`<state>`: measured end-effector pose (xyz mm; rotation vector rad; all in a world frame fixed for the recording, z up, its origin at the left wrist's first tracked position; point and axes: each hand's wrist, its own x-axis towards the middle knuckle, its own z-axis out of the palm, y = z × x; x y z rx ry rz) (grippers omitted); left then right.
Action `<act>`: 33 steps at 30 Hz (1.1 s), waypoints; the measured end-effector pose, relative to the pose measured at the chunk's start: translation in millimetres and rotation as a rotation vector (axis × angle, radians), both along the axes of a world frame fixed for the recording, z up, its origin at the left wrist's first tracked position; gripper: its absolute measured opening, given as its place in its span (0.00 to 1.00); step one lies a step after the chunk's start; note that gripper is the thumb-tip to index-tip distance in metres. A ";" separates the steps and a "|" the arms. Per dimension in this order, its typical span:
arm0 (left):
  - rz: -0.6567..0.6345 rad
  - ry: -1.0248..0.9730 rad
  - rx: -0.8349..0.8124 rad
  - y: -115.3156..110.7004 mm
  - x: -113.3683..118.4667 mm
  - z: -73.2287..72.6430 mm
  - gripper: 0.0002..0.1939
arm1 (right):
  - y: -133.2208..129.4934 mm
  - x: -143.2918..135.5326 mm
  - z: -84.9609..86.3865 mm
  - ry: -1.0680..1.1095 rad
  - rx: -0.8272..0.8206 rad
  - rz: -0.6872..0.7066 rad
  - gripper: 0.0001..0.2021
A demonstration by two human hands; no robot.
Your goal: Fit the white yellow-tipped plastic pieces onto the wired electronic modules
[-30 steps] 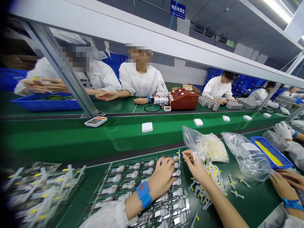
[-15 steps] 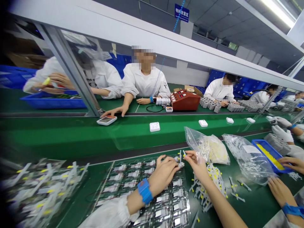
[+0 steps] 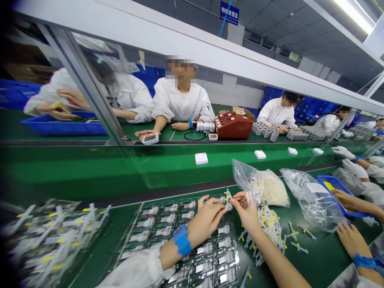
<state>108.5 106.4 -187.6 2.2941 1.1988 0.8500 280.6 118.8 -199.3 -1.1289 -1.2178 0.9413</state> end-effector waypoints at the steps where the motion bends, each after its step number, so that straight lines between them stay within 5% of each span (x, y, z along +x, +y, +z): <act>1: 0.006 -0.006 -0.007 -0.2 0.2 -0.2 0.12 | -0.2 -0.6 -0.9 0.005 0.002 -0.012 0.16; 20: 0.013 -0.082 -0.112 -2.0 3.9 1.0 0.14 | -10.2 -12.6 -9.6 0.089 -0.056 -0.074 0.19; 33: 0.003 0.118 -0.081 12.6 -9.8 0.2 0.09 | -7.2 -0.2 -6.8 -0.411 -0.005 0.126 0.12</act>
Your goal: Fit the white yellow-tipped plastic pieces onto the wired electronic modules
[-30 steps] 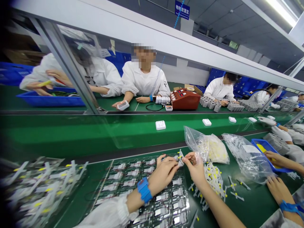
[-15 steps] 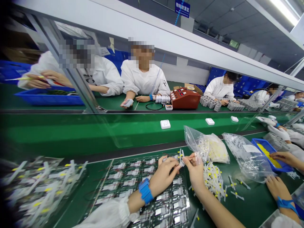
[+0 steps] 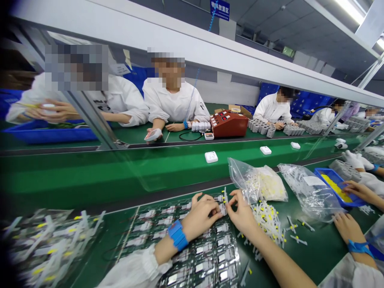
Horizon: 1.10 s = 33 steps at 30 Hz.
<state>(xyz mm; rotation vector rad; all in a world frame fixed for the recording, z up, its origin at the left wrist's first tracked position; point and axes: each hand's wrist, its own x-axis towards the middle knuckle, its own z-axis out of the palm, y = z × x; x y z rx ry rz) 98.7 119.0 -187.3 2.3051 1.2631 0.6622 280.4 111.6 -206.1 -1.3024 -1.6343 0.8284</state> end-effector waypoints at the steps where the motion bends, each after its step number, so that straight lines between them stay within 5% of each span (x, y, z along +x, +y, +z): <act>1: -0.013 0.031 0.019 -0.1 -1.0 -1.0 0.09 | -1.1 0.9 0.8 -0.047 -0.006 0.023 0.12; 9: 0.058 -0.038 0.136 -0.7 -0.8 -0.2 0.08 | -6.9 3.2 5.7 -0.272 -0.007 0.089 0.14; 18: 0.187 -0.143 0.202 11.0 -8.8 5.5 0.20 | -6.1 0.0 8.0 -0.360 -0.006 0.081 0.08; 33: 0.062 -0.221 0.098 6.1 -8.3 8.9 0.12 | -5.3 4.2 9.0 -0.346 -0.078 0.088 0.08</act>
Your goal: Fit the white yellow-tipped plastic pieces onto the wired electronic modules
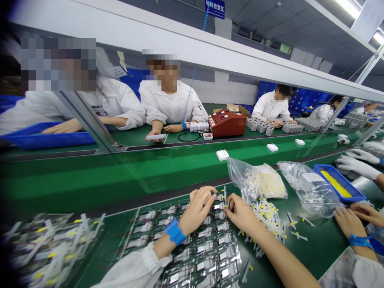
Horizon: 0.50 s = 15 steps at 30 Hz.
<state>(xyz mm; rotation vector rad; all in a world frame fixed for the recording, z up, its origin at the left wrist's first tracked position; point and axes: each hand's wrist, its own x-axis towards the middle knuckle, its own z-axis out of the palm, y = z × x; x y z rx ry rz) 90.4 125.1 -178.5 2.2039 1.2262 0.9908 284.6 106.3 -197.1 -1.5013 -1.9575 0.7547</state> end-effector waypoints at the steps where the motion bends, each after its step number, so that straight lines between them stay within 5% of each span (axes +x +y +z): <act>1: -0.007 0.004 0.002 -0.2 0.0 -0.4 0.12 | -0.3 0.0 0.2 -0.005 0.015 0.001 0.09; 8: -0.196 0.161 0.148 -7.3 -0.6 -2.2 0.04 | -5.9 -5.2 18.1 0.135 0.283 0.064 0.06; 15: -0.453 0.369 0.299 -14.1 3.2 -5.2 0.14 | -20.8 -13.5 31.7 0.207 0.087 0.329 0.19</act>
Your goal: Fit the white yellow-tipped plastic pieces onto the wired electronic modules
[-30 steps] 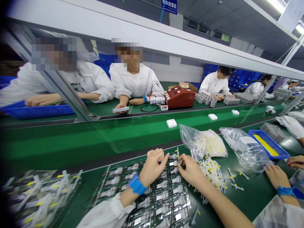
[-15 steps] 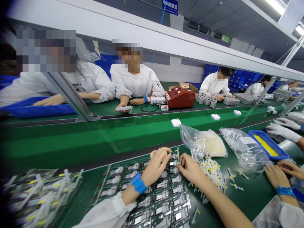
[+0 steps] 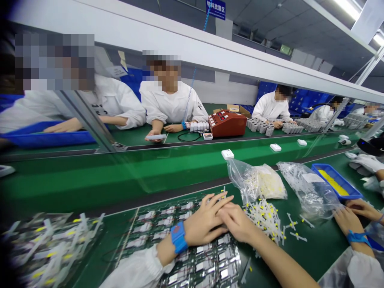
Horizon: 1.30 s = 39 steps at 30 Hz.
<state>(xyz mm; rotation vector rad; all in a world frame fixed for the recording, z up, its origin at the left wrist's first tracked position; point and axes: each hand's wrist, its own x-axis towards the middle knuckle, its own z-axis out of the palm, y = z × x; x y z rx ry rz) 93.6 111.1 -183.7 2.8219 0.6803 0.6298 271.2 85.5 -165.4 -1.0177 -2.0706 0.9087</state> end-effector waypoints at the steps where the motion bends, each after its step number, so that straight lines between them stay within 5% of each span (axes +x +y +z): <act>1: -0.010 0.005 0.002 -1.4 1.3 0.0 0.14 | -2.4 -2.4 -1.5 -0.032 -0.010 0.020 0.18; 7: -0.082 0.028 0.103 -8.8 8.2 1.7 0.18 | -8.9 -10.3 -6.9 0.008 -0.202 0.000 0.18; 15: -0.136 -0.064 0.176 -9.2 7.7 1.2 0.16 | -1.1 10.1 -1.4 -0.107 -0.289 0.159 0.21; 20: -0.178 -0.048 0.155 -14.2 7.7 6.7 0.19 | -5.1 9.5 -7.9 -0.106 -0.316 0.090 0.17; 27: -0.219 -0.085 0.136 -15.4 11.8 -5.1 0.19 | -1.5 21.3 2.8 -0.210 -0.338 0.214 0.18; 33: -0.265 -0.063 0.137 -15.2 12.3 -9.6 0.18 | -5.9 17.9 1.1 -0.362 -0.269 0.047 0.20; 39: -0.234 -0.085 0.102 -5.8 2.5 -1.1 0.19 | 5.0 29.0 30.1 -0.182 -0.189 0.244 0.15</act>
